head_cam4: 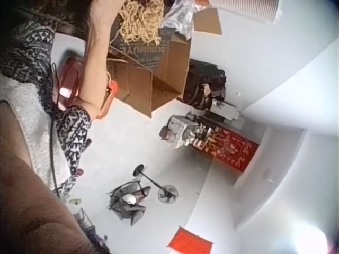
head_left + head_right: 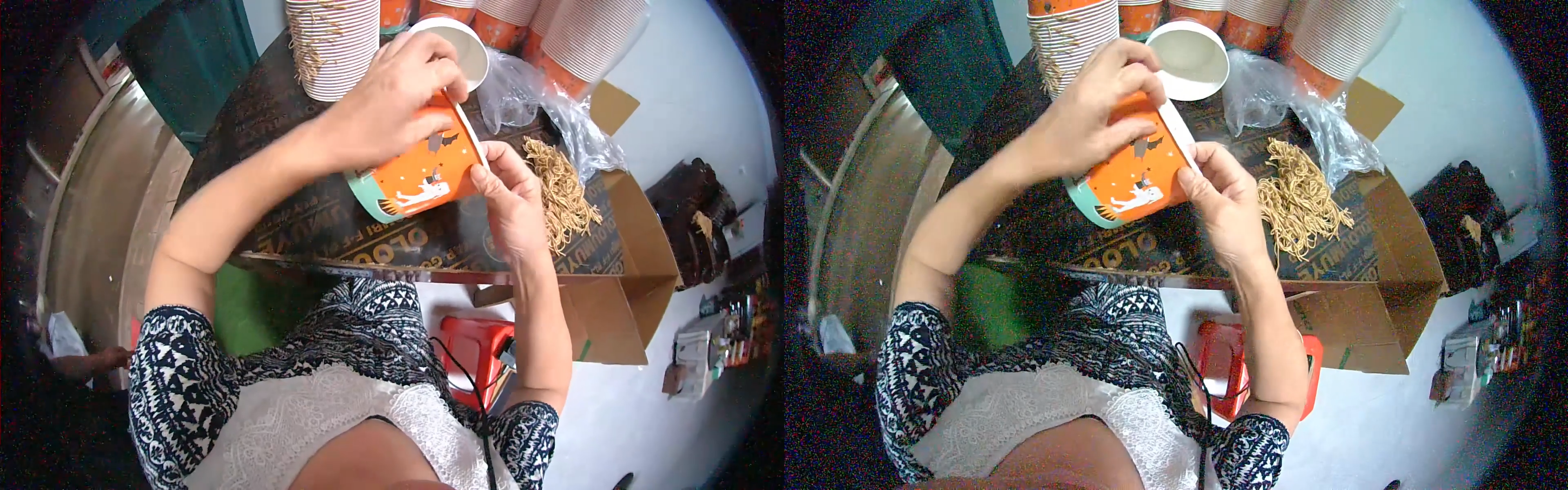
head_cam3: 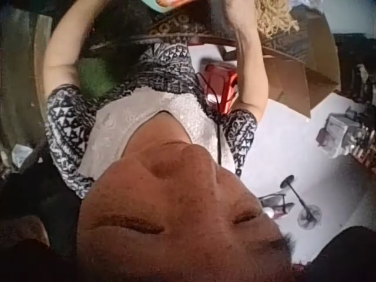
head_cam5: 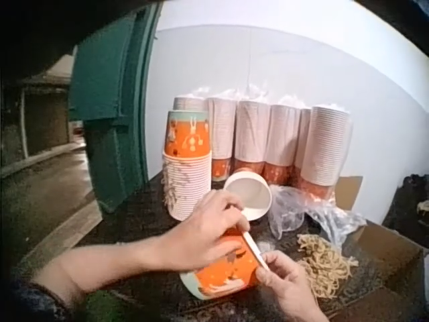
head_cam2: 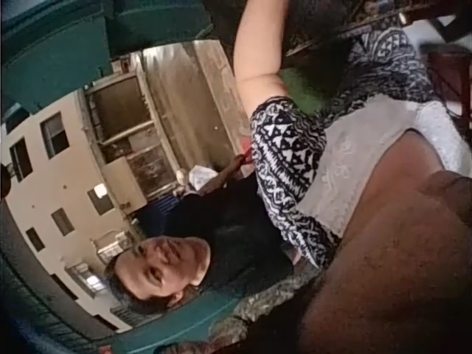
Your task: Attaching and tying thin strings or handles onto paper buckets.
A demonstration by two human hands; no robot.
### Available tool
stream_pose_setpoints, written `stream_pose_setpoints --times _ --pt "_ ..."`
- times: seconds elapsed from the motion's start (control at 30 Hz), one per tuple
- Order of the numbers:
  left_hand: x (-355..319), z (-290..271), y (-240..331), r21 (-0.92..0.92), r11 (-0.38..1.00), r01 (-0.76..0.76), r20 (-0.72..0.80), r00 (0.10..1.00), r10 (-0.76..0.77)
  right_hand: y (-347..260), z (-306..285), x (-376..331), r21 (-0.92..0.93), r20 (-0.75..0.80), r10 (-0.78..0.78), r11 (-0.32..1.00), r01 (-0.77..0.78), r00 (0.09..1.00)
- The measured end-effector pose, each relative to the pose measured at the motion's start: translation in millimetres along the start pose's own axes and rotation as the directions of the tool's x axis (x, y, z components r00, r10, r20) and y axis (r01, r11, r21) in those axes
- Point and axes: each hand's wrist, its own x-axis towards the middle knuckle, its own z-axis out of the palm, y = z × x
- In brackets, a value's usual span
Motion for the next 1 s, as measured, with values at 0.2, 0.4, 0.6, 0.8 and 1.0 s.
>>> stream_pose_setpoints --times 0.2,0.4,0.6,0.8,1.0 --pt "-23.6 19.6 33.4 0.058 0.994 0.093 -0.054 0.994 -0.090 4.3 4.5 -4.1 0.152 -0.022 0.084 0.985 -0.080 0.996" --pt "-27.1 19.2 34.4 -0.031 0.996 0.084 -0.076 0.993 -0.087 0.2 12.8 -5.5 0.275 0.031 0.156 0.948 -0.158 0.987" --pt "-32.1 18.9 40.8 -0.073 0.993 0.089 -0.076 0.993 -0.095 10.6 11.3 -9.8 0.251 0.035 0.122 0.960 -0.126 0.992" --pt "-39.1 16.8 44.3 0.039 0.997 0.064 -0.094 0.994 -0.060 8.7 29.3 -15.8 0.124 -0.053 0.054 0.991 -0.047 0.997" --pt "-43.2 17.3 44.4 0.136 0.989 0.053 -0.086 0.995 -0.042 20.5 33.8 -9.7 -0.272 -0.032 -0.261 0.931 0.242 0.965"
